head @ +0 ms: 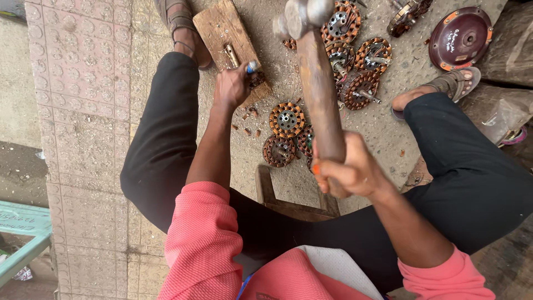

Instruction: The person uses a hammer and a punch to repeatedly strike a cylindrical metal component placed on a wooden block. They adjust the component's position between strikes and continue the process throughout the clip.

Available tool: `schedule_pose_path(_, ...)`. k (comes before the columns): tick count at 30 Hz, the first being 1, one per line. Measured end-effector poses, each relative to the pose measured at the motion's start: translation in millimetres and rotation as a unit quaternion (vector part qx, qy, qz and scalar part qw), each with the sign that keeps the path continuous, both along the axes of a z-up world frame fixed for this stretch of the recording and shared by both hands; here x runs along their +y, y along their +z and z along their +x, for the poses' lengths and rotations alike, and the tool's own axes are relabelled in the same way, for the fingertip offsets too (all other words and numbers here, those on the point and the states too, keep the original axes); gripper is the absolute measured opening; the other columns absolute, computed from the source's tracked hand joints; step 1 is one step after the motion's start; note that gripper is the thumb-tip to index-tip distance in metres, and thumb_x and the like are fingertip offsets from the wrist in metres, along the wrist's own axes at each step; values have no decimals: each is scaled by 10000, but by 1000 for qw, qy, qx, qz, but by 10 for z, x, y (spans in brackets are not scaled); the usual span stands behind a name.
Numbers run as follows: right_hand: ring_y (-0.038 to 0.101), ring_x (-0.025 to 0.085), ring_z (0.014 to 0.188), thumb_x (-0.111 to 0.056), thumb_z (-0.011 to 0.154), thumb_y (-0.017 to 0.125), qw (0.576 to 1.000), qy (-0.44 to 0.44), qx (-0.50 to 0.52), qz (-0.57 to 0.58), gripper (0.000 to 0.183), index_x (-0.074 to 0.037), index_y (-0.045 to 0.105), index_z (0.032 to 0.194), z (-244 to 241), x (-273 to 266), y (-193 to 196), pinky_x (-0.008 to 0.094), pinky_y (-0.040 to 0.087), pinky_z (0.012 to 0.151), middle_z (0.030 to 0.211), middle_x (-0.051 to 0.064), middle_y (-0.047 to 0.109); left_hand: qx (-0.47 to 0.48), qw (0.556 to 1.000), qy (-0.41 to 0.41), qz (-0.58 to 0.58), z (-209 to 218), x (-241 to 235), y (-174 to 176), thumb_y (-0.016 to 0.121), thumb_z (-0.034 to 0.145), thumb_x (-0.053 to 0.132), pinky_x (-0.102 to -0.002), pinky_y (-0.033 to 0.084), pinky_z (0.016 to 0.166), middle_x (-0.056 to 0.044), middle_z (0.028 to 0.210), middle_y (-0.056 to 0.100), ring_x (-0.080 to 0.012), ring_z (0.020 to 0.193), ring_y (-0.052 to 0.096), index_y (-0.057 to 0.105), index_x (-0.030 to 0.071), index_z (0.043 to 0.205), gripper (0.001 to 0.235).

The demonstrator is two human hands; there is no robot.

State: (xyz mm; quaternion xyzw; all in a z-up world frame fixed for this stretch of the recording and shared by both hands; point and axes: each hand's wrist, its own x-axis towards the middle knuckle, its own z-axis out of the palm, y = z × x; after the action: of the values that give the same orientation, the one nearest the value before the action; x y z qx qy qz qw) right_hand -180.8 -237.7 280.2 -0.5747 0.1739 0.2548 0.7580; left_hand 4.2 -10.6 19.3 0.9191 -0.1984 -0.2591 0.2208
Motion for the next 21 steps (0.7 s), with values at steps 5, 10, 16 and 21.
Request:
schedule_pose_path(5, 626, 182, 425, -83, 812, 674, 973, 124, 59, -188, 146, 27, 604, 744, 59, 412, -575, 352, 531, 406, 583, 109, 645, -140, 989, -38, -40, -233, 9, -248, 648, 894, 90, -473, 601, 544, -190, 949, 747, -339, 611, 688, 619, 131, 1245, 354)
schedule_pose_path(10, 556, 185, 433, -64, 748, 650, 964, 3, 257, 71, 244, -18, 492, 928, -80, 180, -976, 382, 533, 356, 648, 91, 540, 17, 978, -52, 200, 50, 57, -403, 664, 1009, 264, -478, 603, 803, -180, 970, 774, -286, 824, 735, 719, 141, 1138, 186)
schedule_pose_path(16, 583, 198, 469, -59, 742, 651, 967, -31, 252, 16, 236, 12, 511, 917, -43, -66, -903, 401, 570, 389, 678, 101, 552, 136, 966, 218, -29, 318, 108, -179, 796, 921, 318, -401, 579, 733, -136, 907, 783, -200, 729, 745, 750, 78, 1091, 297)
schedule_pose_path(21, 572, 189, 446, -73, 778, 633, 962, -31, 270, 22, 163, 3, 516, 862, 3, 6, -831, 387, 541, 385, 652, 106, 551, 43, 955, 190, -222, 113, 127, 32, 692, 993, 299, -399, 592, 608, -112, 850, 792, -201, 661, 753, 775, 78, 1113, 265)
